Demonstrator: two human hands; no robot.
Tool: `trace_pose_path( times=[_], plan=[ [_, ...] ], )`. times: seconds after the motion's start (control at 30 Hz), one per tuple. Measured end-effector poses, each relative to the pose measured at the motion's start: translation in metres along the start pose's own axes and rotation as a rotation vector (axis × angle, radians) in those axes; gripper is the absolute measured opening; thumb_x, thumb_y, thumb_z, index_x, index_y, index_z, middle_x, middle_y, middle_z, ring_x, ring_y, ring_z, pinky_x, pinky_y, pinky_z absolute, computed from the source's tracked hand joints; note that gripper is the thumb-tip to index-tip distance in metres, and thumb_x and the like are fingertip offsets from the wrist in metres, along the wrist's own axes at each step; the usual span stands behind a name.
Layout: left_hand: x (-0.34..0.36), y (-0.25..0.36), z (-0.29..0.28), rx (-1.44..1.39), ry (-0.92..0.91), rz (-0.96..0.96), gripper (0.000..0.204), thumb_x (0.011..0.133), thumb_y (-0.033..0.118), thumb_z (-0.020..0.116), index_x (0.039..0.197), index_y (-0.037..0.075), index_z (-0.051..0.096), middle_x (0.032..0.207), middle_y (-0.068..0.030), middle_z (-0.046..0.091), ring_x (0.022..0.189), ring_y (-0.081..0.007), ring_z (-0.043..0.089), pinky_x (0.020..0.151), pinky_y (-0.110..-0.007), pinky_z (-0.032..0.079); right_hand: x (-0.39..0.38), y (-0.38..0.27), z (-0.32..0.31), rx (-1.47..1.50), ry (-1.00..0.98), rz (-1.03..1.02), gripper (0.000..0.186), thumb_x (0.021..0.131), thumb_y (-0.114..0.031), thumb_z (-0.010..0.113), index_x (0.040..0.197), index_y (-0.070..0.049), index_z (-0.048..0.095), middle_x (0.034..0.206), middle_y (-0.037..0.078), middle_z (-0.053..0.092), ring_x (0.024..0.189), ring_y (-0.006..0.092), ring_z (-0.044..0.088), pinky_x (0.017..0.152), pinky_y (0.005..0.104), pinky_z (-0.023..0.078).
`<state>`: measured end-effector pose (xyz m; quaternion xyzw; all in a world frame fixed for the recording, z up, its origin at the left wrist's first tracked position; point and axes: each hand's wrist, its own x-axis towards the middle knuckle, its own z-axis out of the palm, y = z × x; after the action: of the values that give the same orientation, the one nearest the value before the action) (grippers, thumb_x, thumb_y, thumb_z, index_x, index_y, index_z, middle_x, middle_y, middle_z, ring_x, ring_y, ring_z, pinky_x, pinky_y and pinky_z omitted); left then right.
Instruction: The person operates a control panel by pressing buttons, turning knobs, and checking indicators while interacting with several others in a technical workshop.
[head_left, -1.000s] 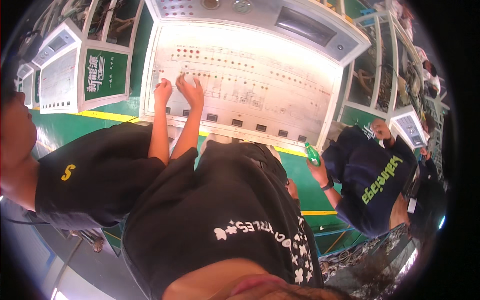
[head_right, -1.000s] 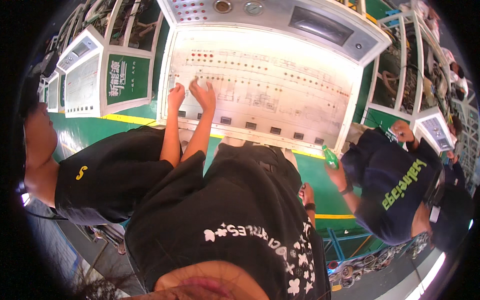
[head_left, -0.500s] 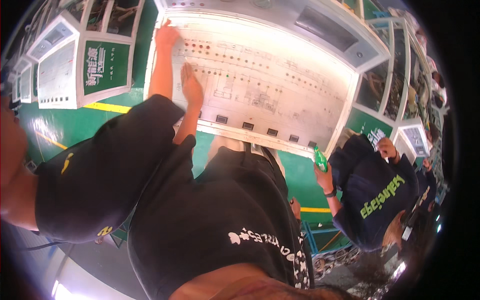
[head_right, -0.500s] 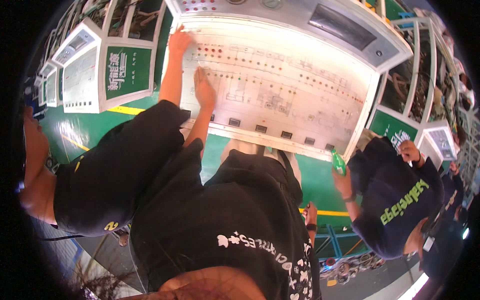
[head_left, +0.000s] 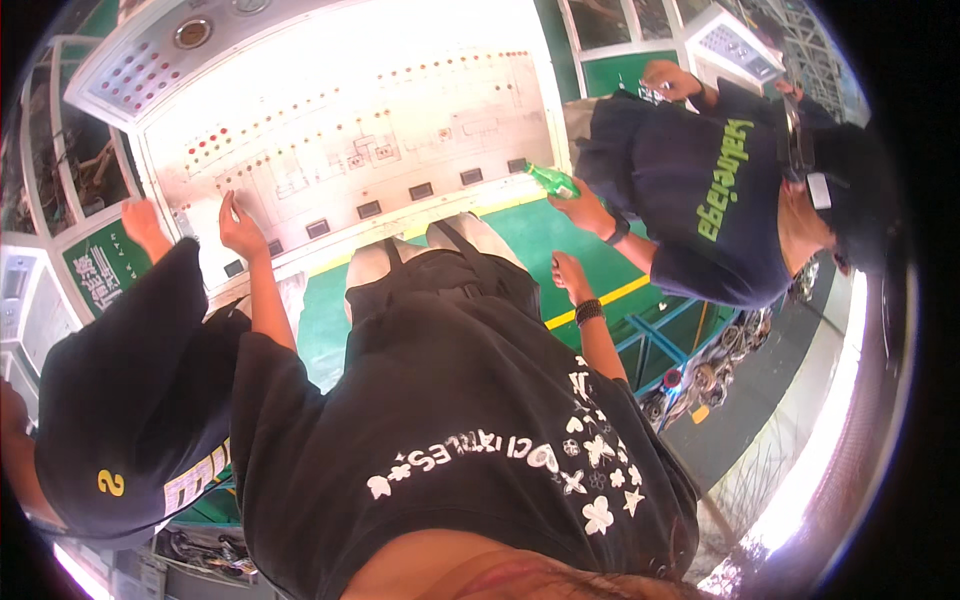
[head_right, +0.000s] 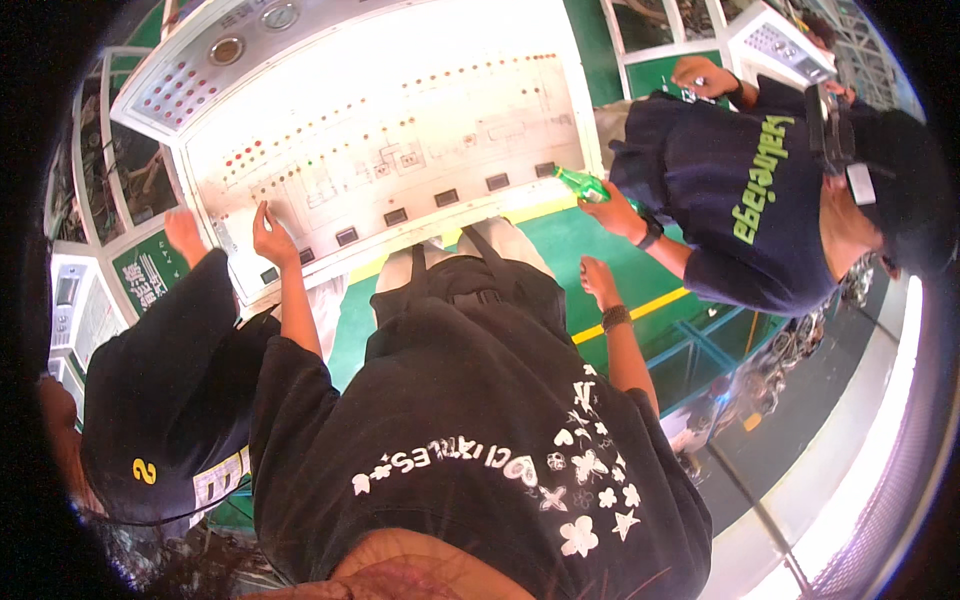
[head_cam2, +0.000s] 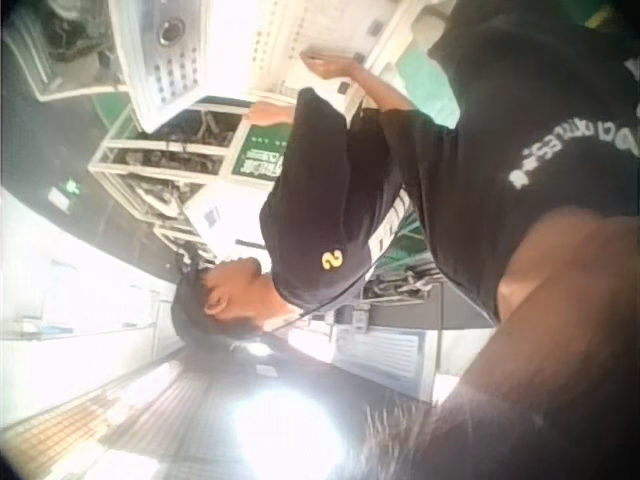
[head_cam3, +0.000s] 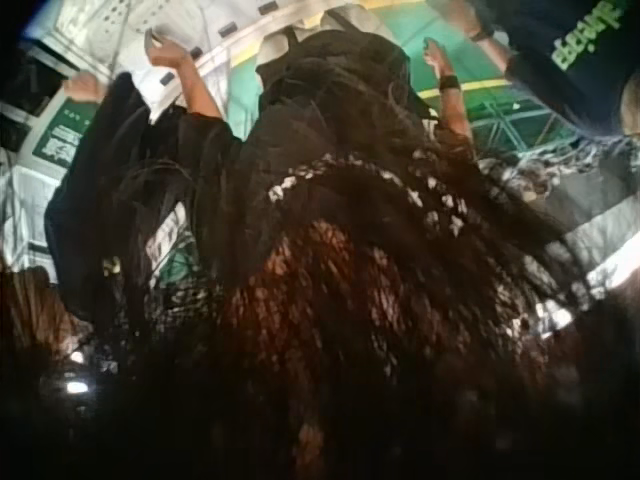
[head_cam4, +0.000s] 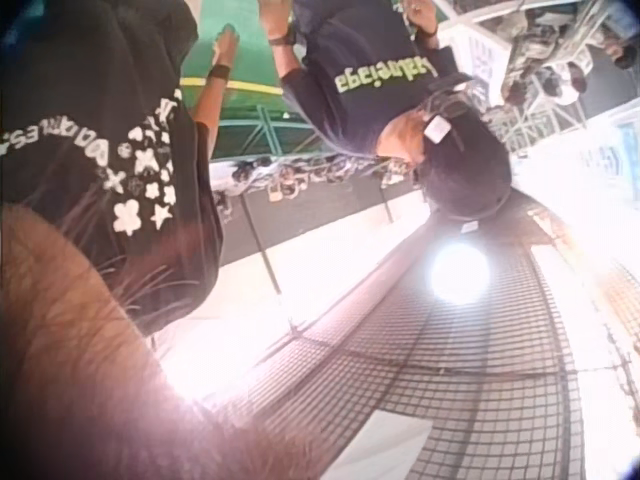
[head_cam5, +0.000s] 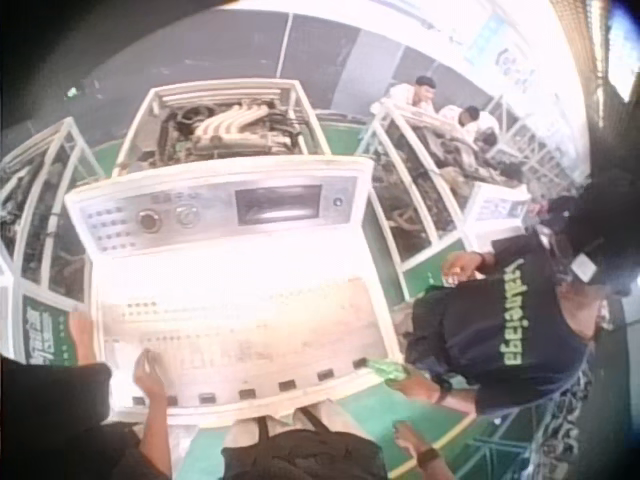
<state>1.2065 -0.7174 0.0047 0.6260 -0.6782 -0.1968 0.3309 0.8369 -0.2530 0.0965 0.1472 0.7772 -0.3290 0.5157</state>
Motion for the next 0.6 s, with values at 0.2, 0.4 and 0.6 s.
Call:
trace_pose_path(
  times=[0.2,0.4,0.6],
  plan=[
    [-0.088,0.071,0.039,-0.397,-0.249,-0.2,0.019,0.082,0.009,0.059,0.098,-0.001,0.06,0.095,-0.0106,0.062,0.088,-0.0218,0.06,0.08,-0.03,0.047,-0.013,-0.033,0.027,-0.016,-0.198,-0.119,0.027,0.087,-0.029,0.044,0.067,-0.011,0.042,0.057,-0.005,0.035,0.048,0.0061,0.033,0.044,0.0213,0.025],
    [-0.185,0.13,0.055,-1.152,-0.664,-0.931,0.036,0.086,0.01,0.054,0.117,-0.006,0.044,0.112,-0.0161,0.053,0.103,-0.0258,0.054,0.094,-0.034,0.043,0.01,-0.032,0.03,-0.11,-0.257,-0.177,0.027,0.088,-0.03,0.044,0.071,-0.008,0.047,0.061,-0.003,0.041,0.051,0.0074,0.038,0.048,0.0221,0.031],
    [-0.193,0.147,0.068,-1.16,-0.925,-1.153,0.042,0.088,0.008,0.046,0.124,-0.01,0.035,0.121,-0.0181,0.046,0.112,-0.0266,0.047,0.1,-0.035,0.038,0.031,-0.021,0.014,-0.188,-0.278,-0.171,0.027,0.087,-0.029,0.044,0.072,-0.007,0.048,0.063,-0.002,0.044,0.051,0.0077,0.04,0.048,0.0218,0.032]
  ],
)
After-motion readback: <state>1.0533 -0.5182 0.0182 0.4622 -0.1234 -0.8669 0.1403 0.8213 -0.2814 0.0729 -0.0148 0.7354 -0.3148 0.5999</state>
